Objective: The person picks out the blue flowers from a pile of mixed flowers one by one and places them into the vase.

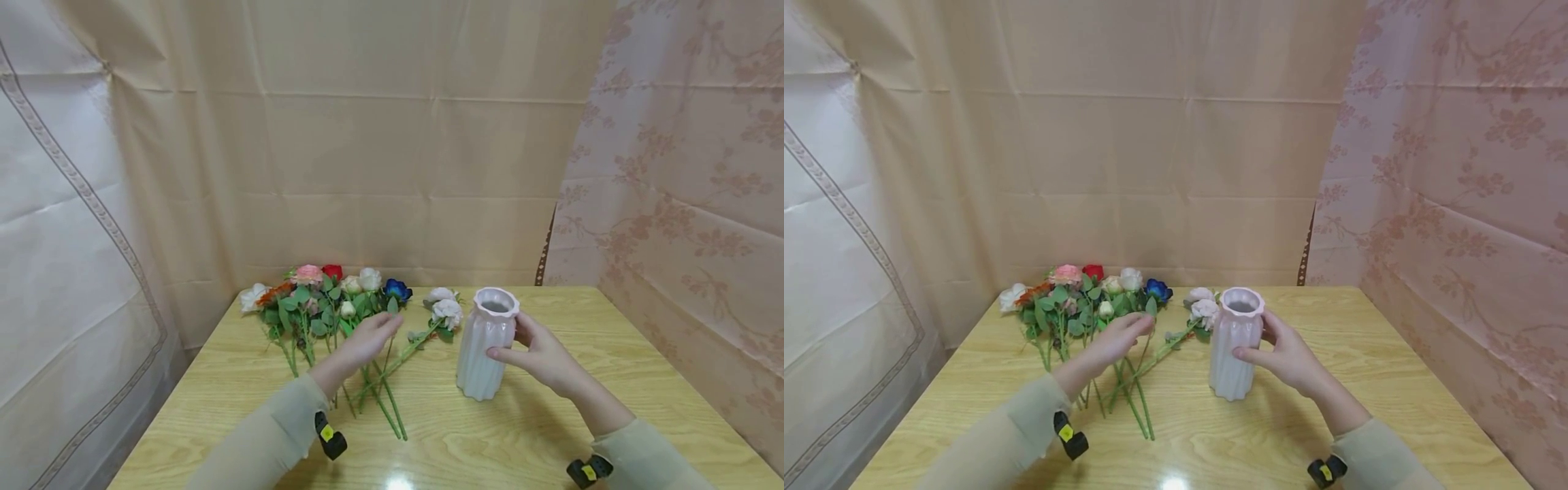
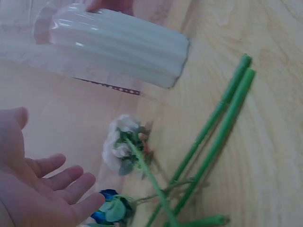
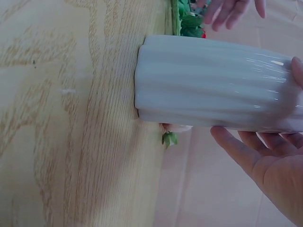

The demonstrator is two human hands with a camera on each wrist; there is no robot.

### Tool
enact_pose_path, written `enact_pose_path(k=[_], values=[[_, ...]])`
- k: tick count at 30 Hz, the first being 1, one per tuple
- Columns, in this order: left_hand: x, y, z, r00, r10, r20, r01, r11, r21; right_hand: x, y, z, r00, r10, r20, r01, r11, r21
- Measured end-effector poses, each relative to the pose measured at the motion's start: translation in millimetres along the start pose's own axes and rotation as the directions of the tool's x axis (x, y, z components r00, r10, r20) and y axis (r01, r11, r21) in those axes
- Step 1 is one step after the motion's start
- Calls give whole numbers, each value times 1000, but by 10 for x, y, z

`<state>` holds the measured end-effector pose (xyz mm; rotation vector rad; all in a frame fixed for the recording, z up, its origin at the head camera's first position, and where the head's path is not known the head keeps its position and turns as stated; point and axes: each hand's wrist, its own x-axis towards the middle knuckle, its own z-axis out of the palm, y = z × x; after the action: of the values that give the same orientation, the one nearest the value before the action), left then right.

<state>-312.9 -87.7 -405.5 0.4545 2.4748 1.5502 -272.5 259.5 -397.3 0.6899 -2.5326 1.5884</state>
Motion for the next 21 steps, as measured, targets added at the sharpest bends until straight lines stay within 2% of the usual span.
enact_pose_path(k=[5, 15, 21], values=[[-31, 112, -46, 997, 62, -53, -60, 997, 41, -3, -1, 4, 1000, 6, -1, -6, 1000, -6], [-52, 262, -225, 992, 94, -82, -92, 995, 30, -8, -9, 8, 1000, 9, -1, -9, 1000, 2], [-17, 324, -311, 985, 132, -111, -125, 990, 68, -3, -4, 2, 1000, 8, 2, -8, 1000, 0]])
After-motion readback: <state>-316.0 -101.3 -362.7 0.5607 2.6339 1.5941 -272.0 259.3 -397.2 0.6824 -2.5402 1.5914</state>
